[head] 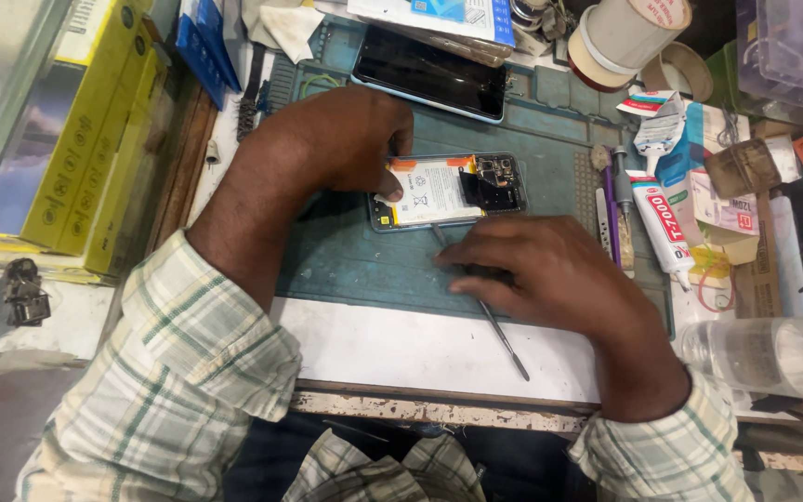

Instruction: The person works at a repair bench on a smartphone with its back cover removed. They handle a printed paper flyer, use a roll of tape, then use a metal pry tool to pry and lift the battery and internal components out of the phone body, working around the exposed internals.

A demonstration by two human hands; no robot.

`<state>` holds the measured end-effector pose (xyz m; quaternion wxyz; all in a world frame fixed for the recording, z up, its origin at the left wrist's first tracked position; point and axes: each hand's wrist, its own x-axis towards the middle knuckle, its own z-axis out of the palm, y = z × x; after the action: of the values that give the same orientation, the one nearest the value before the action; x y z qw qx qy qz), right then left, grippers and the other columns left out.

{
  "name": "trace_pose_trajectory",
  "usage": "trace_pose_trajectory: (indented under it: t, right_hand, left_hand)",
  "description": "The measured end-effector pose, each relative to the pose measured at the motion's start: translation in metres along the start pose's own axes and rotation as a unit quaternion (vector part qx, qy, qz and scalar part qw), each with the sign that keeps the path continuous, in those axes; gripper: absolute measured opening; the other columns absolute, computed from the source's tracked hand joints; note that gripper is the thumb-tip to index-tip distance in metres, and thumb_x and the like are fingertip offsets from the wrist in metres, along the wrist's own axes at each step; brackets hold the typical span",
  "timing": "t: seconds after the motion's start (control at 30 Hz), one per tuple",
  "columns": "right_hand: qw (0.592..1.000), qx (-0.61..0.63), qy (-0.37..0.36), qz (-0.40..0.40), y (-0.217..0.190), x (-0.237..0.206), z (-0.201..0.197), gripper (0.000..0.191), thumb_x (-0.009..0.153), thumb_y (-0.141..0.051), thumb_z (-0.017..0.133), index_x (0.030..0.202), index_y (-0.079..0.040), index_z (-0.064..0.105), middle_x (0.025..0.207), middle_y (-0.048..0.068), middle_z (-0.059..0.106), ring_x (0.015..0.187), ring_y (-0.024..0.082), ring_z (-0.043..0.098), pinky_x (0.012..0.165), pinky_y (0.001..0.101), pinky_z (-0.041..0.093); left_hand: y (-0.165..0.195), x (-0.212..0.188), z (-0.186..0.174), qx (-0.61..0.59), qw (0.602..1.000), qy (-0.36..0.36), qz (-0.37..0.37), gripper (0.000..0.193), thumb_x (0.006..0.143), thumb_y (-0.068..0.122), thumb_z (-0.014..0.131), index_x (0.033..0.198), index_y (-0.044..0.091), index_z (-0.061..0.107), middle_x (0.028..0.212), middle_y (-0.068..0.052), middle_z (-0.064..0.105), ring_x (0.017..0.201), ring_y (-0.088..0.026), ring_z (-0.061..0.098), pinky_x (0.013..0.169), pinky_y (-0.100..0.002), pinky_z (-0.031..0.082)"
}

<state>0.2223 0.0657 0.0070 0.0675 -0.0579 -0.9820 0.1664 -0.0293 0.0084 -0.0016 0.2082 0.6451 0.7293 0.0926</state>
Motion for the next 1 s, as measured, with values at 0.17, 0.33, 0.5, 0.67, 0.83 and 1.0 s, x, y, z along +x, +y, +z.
trace_pose_trajectory:
  t: [0.17, 0.33, 0.5, 0.67, 0.83, 1.0]
  right_hand:
    - [0.998, 0.056, -0.016, 0.020, 0.005, -0.001, 0.006, 0.019, 0.086, -0.017, 0.076, 0.103, -0.009, 0.077, 0.093, 0.007, 0.073, 0.070, 0.022, 0.071, 0.063, 0.0350, 0.057]
    - [0.963, 0.255, 0.059, 0.062, 0.027, -0.012, 0.003, 0.021, 0.091, -0.003, 0.070, 0.111, -0.006, 0.077, 0.094, 0.007, 0.075, 0.071, 0.012, 0.071, 0.060, 0.0245, 0.056]
    - [0.925, 0.339, 0.169, 0.023, 0.042, -0.018, -0.003, 0.027, 0.096, 0.004, 0.065, 0.119, -0.004, 0.075, 0.102, 0.011, 0.074, 0.090, 0.013, 0.072, 0.078, 0.0259, 0.059]
    - [0.973, 0.052, 0.225, -0.007, 0.031, -0.016, -0.001, 0.020, 0.090, 0.004, 0.077, 0.108, -0.004, 0.075, 0.098, 0.010, 0.077, 0.097, 0.019, 0.073, 0.088, 0.0321, 0.056]
    - [0.973, 0.130, 0.188, 0.029, 0.020, -0.011, 0.002, 0.011, 0.098, -0.004, 0.070, 0.108, -0.006, 0.074, 0.103, 0.012, 0.075, 0.092, 0.019, 0.075, 0.080, 0.0320, 0.059]
    - [0.987, 0.116, 0.103, -0.047, 0.016, -0.007, -0.002, 0.017, 0.095, -0.013, 0.068, 0.110, -0.007, 0.076, 0.105, 0.012, 0.078, 0.096, 0.024, 0.077, 0.082, 0.0348, 0.060]
  left_hand:
    - [0.003, 0.000, -0.001, 0.009, 1.000, -0.005, -0.001, 0.049, 0.070, 0.029, 0.093, 0.111, 0.011, 0.072, 0.108, -0.012, 0.075, 0.100, -0.029, 0.071, 0.084, -0.043, 0.057]
    - [0.005, -0.001, -0.002, 0.004, 1.000, -0.019, -0.021, 0.047, 0.072, 0.030, 0.092, 0.111, 0.012, 0.072, 0.107, -0.010, 0.075, 0.099, -0.027, 0.071, 0.084, -0.043, 0.057]
    - [0.006, -0.002, -0.002, 0.001, 1.000, -0.016, -0.025, 0.046, 0.073, 0.029, 0.092, 0.111, 0.013, 0.072, 0.105, -0.010, 0.075, 0.098, -0.027, 0.072, 0.083, -0.043, 0.057]
    - [0.003, -0.001, -0.002, 0.005, 1.000, -0.007, -0.003, 0.047, 0.071, 0.030, 0.093, 0.109, 0.012, 0.073, 0.105, -0.011, 0.075, 0.097, -0.028, 0.071, 0.082, -0.043, 0.057]
    - [0.003, 0.000, 0.000, 0.005, 1.000, -0.007, -0.008, 0.047, 0.069, 0.029, 0.094, 0.108, 0.012, 0.073, 0.104, -0.010, 0.075, 0.097, -0.027, 0.072, 0.082, -0.043, 0.057]
    - [0.004, 0.001, 0.001, 0.000, 1.000, -0.010, -0.008, 0.047, 0.069, 0.029, 0.094, 0.108, 0.013, 0.072, 0.104, -0.009, 0.075, 0.097, -0.026, 0.072, 0.081, -0.043, 0.057]
